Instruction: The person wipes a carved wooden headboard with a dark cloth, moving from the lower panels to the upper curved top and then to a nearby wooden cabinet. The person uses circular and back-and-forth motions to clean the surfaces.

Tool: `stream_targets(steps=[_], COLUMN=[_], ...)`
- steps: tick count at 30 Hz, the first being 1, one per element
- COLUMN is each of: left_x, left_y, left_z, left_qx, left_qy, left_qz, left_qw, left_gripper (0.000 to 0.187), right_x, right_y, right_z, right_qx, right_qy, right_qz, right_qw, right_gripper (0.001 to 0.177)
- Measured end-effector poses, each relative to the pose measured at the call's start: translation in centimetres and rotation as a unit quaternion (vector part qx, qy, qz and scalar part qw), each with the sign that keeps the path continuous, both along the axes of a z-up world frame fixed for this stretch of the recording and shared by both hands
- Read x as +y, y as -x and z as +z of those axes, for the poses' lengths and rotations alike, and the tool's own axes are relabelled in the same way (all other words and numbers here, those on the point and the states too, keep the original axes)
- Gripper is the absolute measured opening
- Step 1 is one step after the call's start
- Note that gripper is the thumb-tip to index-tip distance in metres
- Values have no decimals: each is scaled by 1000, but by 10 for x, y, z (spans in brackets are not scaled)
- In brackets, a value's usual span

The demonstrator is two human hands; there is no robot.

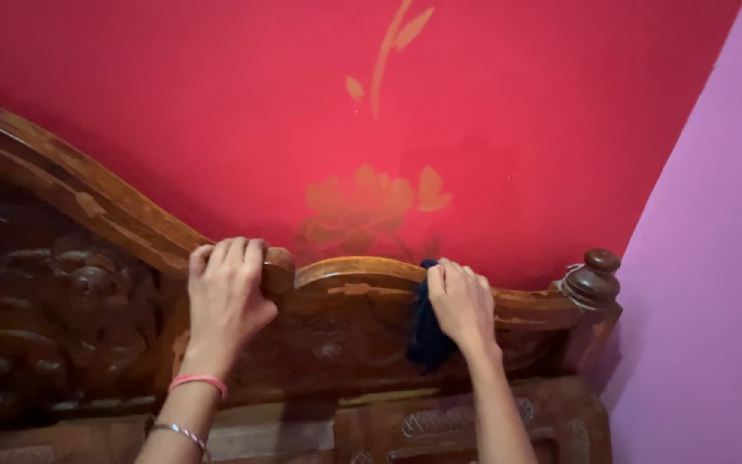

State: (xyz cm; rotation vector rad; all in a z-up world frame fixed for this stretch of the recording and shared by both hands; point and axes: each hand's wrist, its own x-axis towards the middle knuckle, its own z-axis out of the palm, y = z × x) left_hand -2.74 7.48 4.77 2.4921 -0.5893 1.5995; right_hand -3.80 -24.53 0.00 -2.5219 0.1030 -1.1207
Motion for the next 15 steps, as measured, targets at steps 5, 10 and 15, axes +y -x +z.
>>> stream_targets(steps=[5,10,15], left_x=[-3,-1,-6], left_y=[-2,-3,-1], left_z=[2,-2,4], left_qx=[18,26,48], left_qy=[-17,-11,21], left_qz=[19,13,15], left_qw=[1000,1000,999], left_gripper=[45,45,43], right_x=[4,5,4], right_y=[9,9,10], right_z=[7,-2,4], right_qx=[-18,-31,6], right_qy=[-8,-5,0], right_qz=[11,14,1], right_qw=[1000,999,1000], right_gripper=[34,33,34])
